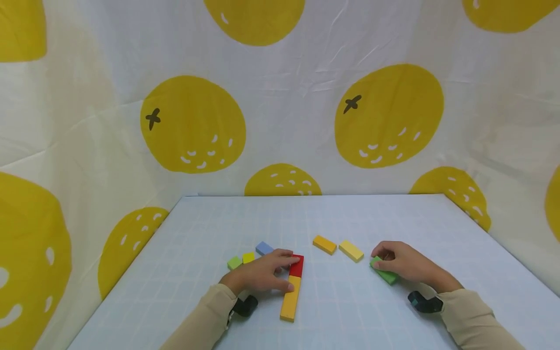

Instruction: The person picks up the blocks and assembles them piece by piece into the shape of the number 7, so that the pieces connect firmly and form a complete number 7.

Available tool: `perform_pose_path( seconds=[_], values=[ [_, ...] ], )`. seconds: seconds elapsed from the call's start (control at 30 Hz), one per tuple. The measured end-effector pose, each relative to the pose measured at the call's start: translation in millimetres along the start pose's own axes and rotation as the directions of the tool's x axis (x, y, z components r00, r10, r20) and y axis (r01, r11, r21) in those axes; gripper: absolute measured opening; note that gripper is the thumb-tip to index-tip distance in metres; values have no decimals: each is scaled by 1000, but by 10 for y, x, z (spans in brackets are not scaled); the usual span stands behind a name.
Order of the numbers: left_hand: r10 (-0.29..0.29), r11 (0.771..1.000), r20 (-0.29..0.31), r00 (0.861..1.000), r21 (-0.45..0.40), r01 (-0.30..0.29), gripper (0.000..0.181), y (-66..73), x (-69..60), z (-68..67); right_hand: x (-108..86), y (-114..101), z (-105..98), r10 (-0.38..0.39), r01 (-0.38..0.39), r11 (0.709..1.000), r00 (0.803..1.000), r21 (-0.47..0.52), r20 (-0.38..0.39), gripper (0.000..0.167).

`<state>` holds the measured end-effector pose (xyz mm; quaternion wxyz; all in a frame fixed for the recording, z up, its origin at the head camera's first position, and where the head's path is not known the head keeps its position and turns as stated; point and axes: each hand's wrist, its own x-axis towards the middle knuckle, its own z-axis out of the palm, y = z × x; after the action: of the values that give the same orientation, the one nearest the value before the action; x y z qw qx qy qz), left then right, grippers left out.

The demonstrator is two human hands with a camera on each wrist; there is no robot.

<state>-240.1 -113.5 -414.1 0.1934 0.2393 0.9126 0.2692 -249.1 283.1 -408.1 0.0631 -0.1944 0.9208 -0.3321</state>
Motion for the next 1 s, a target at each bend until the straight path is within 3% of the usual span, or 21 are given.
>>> perform_pose_path(
  seconds=[0.13, 0.27, 0.43, 0.67, 0.9, 1.0],
  values=[
    [-18, 999, -20, 1000, -49, 17, 68, 10, -17, 31, 4, 6, 16, 33, -33, 999, 999, 8, -23, 26],
    [-34, 996, -36, 999, -83, 31, 67, 25, -68, 46, 20, 1, 16, 80, -75, 994, 995, 85, -59, 27],
    [-2, 999, -51, 999, -49, 0, 66, 18, -90, 47, 50, -29, 12, 132, -105, 970, 985, 220, -110, 34],
    [41, 998, -36, 999, 44, -39, 62, 19, -92, 44, 140, -92, 88, 158, -104, 924, 980, 369, -120, 41],
    [22, 1000, -36, 999, 9, -22, 61, -9, -123, 94, 285, -174, 124, 158, -93, 901, 980, 424, -120, 38],
    [58, 998, -27, 998, 26, -57, 65, -31, -136, 69, 376, -232, 112, 152, -93, 898, 983, 430, -104, 35]
  ],
)
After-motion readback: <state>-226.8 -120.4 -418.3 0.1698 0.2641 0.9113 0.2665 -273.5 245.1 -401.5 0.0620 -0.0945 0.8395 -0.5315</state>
